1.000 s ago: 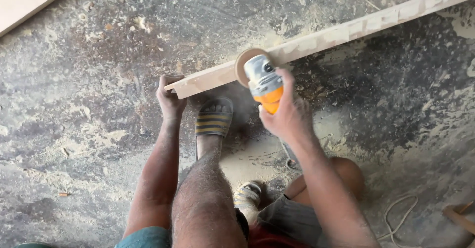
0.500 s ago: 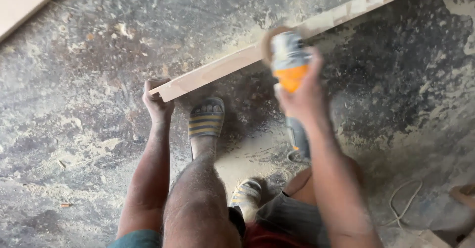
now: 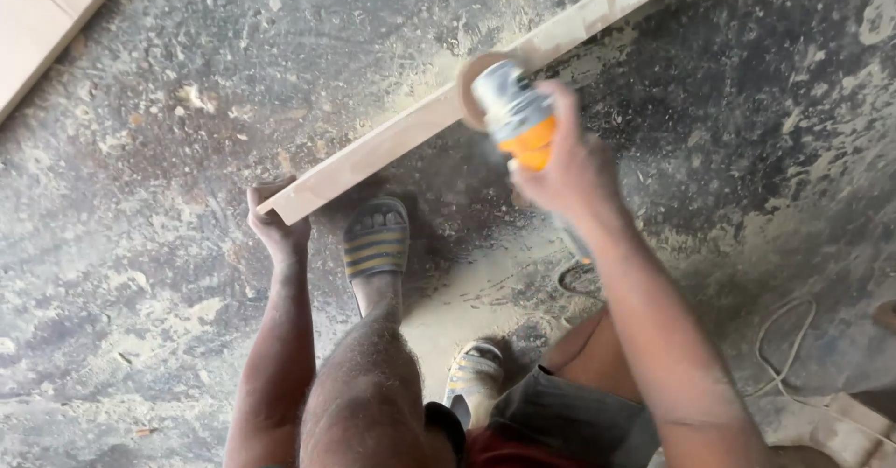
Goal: The person uses an angle grinder with a sanding disc to smooth the surface of a long wooden plank. They move the tool back and forth along the plank, generating sawdust, and flip the plank to sand the other side.
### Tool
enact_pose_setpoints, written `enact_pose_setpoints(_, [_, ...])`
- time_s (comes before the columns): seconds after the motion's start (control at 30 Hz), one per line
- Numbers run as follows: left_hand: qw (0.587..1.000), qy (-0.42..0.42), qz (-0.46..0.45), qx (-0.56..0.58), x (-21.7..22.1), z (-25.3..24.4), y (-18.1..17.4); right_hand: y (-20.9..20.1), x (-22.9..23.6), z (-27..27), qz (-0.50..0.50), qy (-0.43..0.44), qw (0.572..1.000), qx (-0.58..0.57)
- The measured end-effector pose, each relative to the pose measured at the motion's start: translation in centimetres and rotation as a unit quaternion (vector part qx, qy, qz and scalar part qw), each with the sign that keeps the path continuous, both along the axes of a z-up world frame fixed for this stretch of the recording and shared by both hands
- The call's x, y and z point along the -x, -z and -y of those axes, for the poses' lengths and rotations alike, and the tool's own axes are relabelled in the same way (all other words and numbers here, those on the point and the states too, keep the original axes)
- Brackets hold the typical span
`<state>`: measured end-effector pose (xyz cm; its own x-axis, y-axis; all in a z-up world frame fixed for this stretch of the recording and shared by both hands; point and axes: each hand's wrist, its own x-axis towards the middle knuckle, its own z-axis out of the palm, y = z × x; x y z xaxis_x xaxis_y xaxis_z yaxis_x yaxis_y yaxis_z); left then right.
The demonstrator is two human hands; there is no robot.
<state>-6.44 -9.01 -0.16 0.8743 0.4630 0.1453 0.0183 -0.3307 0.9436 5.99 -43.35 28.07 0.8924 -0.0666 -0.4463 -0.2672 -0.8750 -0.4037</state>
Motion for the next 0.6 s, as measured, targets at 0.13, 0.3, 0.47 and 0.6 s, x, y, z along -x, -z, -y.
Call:
enact_pose_setpoints(0.13, [0.996, 0.023, -0.064, -0.056, -0.4, 0.7, -3.2, 1.2, -2.9, 4.5, 0.003, -0.004, 0.999, 0.047])
enact_pose_setpoints(0.3, [0.994, 0.033, -0.063, -0.078, 0.1, 0.4, -2.3, 0.8, -3.2, 7.4, 0.094, 0.08, 0.991, -0.056])
enact_pose_setpoints(0.47, [0.988, 0.098, -0.119, -0.023, -0.5, -0.9, -7.3, -0.1, 3.4, 7.3, 0.156, 0.142, 0.96, -0.186])
enact_pose_setpoints(0.6, [0.97, 0.223, -0.051, -0.086, -1.1, -2.1, -14.0, -0.6, 8.5, 8.1, 0.166, 0.234, 0.928, -0.238])
